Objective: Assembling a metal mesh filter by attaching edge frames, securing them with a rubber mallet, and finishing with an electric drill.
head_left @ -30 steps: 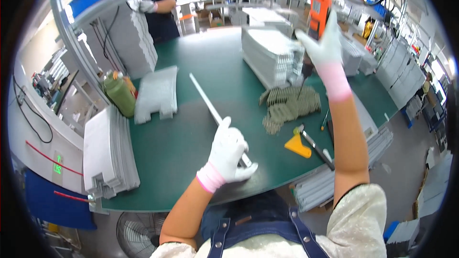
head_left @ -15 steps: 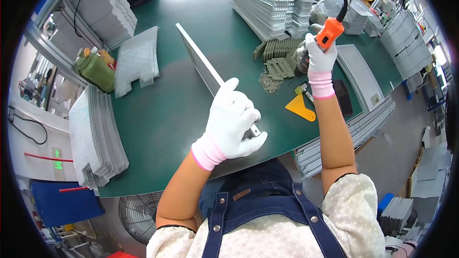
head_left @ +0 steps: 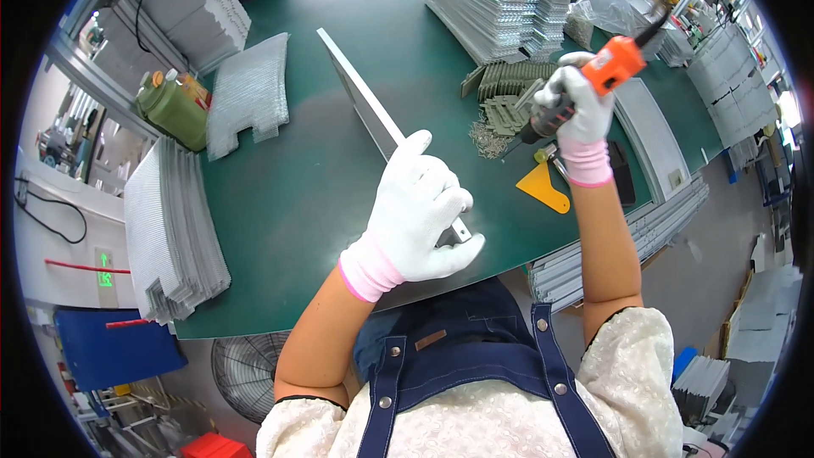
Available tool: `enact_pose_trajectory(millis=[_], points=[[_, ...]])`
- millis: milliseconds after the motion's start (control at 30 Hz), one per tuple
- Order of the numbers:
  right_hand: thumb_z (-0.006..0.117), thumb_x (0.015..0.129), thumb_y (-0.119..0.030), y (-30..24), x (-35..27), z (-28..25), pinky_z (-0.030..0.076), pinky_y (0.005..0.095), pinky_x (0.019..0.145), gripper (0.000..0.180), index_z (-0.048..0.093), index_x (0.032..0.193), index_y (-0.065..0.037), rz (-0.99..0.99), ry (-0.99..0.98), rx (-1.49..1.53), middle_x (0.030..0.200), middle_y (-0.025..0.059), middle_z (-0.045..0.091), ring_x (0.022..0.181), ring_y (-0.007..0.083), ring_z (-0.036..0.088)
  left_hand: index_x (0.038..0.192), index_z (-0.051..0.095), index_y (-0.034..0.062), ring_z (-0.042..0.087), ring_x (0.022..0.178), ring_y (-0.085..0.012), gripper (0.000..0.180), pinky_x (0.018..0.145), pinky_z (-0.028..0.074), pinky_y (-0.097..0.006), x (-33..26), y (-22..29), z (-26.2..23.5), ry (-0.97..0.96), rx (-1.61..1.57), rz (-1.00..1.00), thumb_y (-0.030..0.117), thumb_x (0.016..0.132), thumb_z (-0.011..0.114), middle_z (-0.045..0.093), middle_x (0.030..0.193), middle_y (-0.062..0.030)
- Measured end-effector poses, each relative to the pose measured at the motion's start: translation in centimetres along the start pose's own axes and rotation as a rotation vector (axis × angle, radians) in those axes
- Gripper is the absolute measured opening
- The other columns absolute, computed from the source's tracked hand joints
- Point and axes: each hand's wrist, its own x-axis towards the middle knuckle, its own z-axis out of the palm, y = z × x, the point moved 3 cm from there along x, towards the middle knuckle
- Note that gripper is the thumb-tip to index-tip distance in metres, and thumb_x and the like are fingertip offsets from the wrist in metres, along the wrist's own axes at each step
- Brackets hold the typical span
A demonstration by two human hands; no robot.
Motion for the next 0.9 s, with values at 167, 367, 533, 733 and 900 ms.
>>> enact_pose_trajectory(millis=[167, 367, 533, 733, 900], points=[[0.053, 0.085, -0.01, -10.4, 0.6, 6.3, 0.05, 0.0326, 0.063, 0.018, 0.053, 0.1, 0.0, 0.014, -0.473, 0.302, 0.079, 0.0068, 0.053, 0.064, 0.0169, 0.055, 0.096, 0.058, 0.0059, 0.054, 0.079, -0.0251, 0.042, 0.104, 0.026, -0.052, -1.1, -0.7, -0.2, -0.012, -0.187, -0.085, 0.023, 0.06, 0.071, 0.052, 0.079, -0.0073], [0.049, 0.088, -0.026, -15.4, -0.2, 10.8, 0.038, 0.0248, 0.058, 0.037, 0.043, 0.111, 0.003, -0.175, -0.482, 0.323, 0.079, 0.004, 0.044, 0.058, 0.0089, 0.041, 0.113, 0.052, 0.0043, 0.056, 0.092, -0.0237, 0.052, 0.109, 0.021, -0.049, -1.9, -1.1, -0.3, 0.165, -0.406, -0.109, 0.013, 0.065, 0.072, 0.056, 0.096, -0.008], [0.044, 0.092, -0.02, -15.8, 1.3, 9.8, 0.04, 0.0313, 0.083, 0.025, 0.056, 0.103, -0.001, -0.803, -0.476, -0.04, 0.098, 0.0066, 0.054, 0.089, 0.0165, 0.05, 0.102, 0.055, 0.0054, 0.056, 0.091, -0.0235, 0.041, 0.108, 0.023, -0.048, -1.4, -0.8, -0.7, 0.21, -0.373, -0.16, 0.013, 0.066, 0.072, 0.056, 0.097, -0.0081], [0.039, 0.092, -0.017, -15.6, 1.7, 10.7, 0.038, 0.0273, 0.072, 0.021, 0.052, 0.087, -0.001, -1.095, -0.552, -0.162, 0.084, 0.0027, 0.046, 0.075, 0.0133, 0.045, 0.087, 0.062, 0.0053, 0.061, 0.087, -0.0224, 0.017, 0.106, 0.027, -0.046, -1.8, -1.5, -0.6, 0.203, -0.451, -0.007, 0.003, 0.07, 0.066, 0.062, 0.086, -0.0069], [0.039, 0.092, -0.018, -16.5, 3.2, 8.3, 0.038, 0.0271, 0.071, 0.021, 0.052, 0.089, -0.001, -1.018, -0.576, -0.15, 0.083, 0.0028, 0.046, 0.074, 0.013, 0.044, 0.075, 0.066, 0.0055, 0.063, 0.082, -0.0193, 0.004, 0.106, 0.028, -0.045, -1.4, -0.9, -1.2, 0.18, -0.388, -0.085, 0.004, 0.071, 0.068, 0.065, 0.077, -0.0026]])
